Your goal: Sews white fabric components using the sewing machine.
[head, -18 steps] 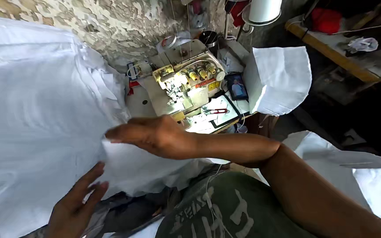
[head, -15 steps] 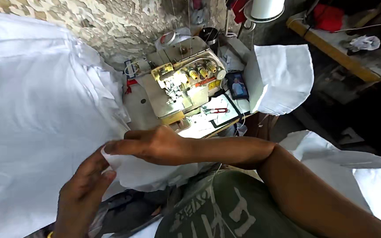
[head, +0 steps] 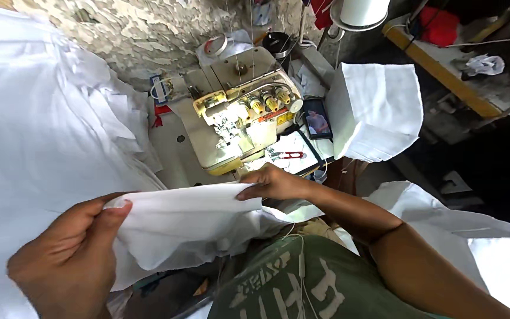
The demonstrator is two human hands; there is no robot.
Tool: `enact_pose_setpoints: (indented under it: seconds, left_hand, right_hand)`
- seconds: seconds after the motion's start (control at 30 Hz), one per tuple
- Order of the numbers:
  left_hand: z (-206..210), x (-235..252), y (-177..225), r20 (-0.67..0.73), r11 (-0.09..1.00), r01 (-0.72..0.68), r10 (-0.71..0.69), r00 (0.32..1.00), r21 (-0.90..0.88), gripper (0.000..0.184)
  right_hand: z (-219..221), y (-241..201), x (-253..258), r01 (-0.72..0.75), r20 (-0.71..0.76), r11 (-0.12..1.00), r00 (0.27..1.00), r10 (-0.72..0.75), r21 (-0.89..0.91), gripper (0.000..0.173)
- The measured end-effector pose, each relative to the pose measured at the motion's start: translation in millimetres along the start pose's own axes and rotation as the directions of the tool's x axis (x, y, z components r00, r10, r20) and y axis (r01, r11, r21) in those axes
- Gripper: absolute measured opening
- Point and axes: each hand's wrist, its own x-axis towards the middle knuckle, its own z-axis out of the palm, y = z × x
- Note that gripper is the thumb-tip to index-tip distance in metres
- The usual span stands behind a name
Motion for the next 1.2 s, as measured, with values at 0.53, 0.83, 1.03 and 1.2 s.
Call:
enact_pose_setpoints:
  seconds: [0.53, 0.83, 1.03, 1.2]
  left_hand:
    - [150.3, 79.6, -47.4, 0.555, 0.959, -0.257, 0.150, 0.818, 0.120, 0.031]
    - [160.2, 76.2, -57.8, 0.459, 0.962, -0.246, 0.165, 0.873, 0.122, 0.020]
    - [161.9, 68.8, -67.6, 0.388, 0.964, -0.264, 0.248, 0.888, -0.011, 0.011]
    - [156.4, 70.4, -70.9, 0.398, 0.971, -0.220, 0.238, 0.886, -0.092, 0.014]
  right_hand:
    - [24.2, 76.3, 35.9, -0.333, -0.380, 0.902, 0.824, 0.421, 0.276, 0.015]
    - [30.2, 64.4, 8.9, -0.351, -0.318, 0.662, 0.668, 0.673, 0.663, 0.027]
    - [42.1, 70.6, -2.0, -0.408, -0.309, 0.613, 0.598, 0.739, 0.676, 0.013]
    - [35.5, 66.1, 6.1, -0.387, -0.290, 0.600, 0.615, 0.734, 0.700, 0.013]
